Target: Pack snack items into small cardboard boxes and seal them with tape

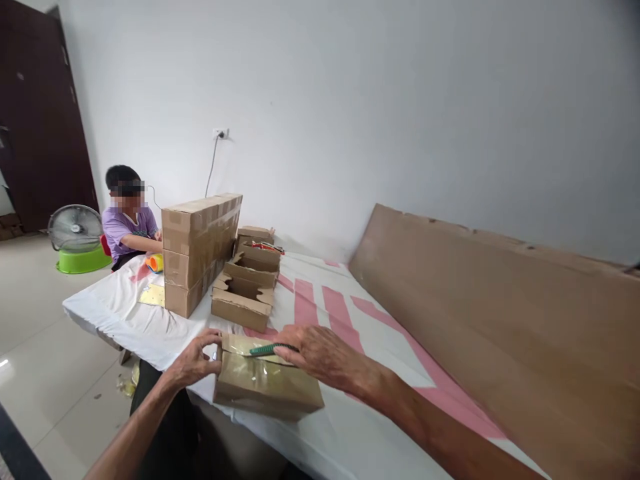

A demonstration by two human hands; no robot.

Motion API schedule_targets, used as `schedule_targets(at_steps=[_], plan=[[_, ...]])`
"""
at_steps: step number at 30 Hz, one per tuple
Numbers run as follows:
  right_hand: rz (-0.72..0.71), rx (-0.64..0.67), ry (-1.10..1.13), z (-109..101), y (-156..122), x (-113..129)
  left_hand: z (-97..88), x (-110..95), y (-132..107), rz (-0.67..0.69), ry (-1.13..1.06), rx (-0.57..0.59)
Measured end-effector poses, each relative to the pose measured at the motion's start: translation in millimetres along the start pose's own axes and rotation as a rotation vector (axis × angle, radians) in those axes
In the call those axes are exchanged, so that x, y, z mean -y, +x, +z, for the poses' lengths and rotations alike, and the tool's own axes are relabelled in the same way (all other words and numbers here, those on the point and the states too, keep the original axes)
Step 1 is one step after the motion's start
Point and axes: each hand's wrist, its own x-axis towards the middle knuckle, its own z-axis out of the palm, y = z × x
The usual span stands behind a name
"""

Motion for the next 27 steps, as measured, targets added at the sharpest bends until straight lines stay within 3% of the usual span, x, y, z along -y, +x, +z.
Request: schedule_targets(at_steps=[11, 17, 21, 27], plan=[[0.078, 0.000, -0.070, -5, -24, -17, -2.9, -5, 10, 0.019, 0.047, 0.061], [0.065, 0.002, -0.162, -1, -17, -14, -0.8, -5, 15, 0.054, 0.087, 0.076], [0.016, -0.008, -0.106, -3, -23, -23, -1.9, -12, 15, 0.011, 0.140, 0.069], [0.069, -0.081, -0.076, 0, -29, -23, 0.4, -18, 19, 0.031, 0.135, 0.086]])
